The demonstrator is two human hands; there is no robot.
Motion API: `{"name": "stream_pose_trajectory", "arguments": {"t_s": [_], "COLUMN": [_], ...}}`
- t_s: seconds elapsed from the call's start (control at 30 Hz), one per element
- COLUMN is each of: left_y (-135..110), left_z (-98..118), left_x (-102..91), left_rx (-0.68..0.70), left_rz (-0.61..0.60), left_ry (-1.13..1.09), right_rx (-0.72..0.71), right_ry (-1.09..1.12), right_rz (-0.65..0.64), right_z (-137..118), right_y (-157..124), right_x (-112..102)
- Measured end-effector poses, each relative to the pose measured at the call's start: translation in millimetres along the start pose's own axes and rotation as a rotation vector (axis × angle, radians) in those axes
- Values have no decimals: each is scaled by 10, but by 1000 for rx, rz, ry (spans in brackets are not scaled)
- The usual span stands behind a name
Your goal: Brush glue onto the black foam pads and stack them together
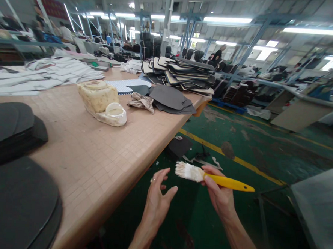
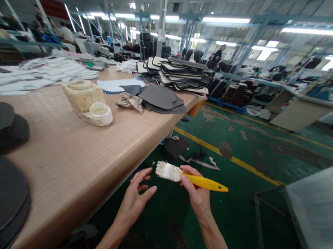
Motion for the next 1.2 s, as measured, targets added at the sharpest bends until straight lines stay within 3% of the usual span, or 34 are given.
{"name": "stream_pose_trajectory", "arguments": {"t_s": [0.13, 0.3, 0.47, 0.63, 0.77, 0.97, 1.2], "left_y": [-13, -50, -95, -76, -15, 16, 85], "left_z": [-33, -32, 26, 72, 179, 415, 459], "left_x": [-25, -8, 41, -39, -119, -117, -158], "left_rx": [-148, -100, -102, -156, 10, 263, 434], "left_rz": [24, -37, -50, 87, 152, 62, 27], "left_ry": [43, -7, -122, -133, -101, 75, 269], "right_rx": [-75, -186, -65, -35, -121, -249, -226], "right_ry": [-115, -173, -23, 139, 123, 9, -38], "right_rz": [-1, -58, -24, -57, -164, -363, -362], "right_z": [-56, -228, -173, -126, -222, -303, -332], "right_y": [-40, -144, -211, -150, -43, 77, 67], "right_x": [40, 174, 271, 199, 53, -64, -29]}}
Point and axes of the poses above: each hand's wrist, its own y-axis towards the middle knuckle, its own x-axis out of the palm, z = x × y, the point moved 3 cm from there along y, towards the middle knuckle, and after that the axes turned 14 degrees about -y, right-handed, at the moved point
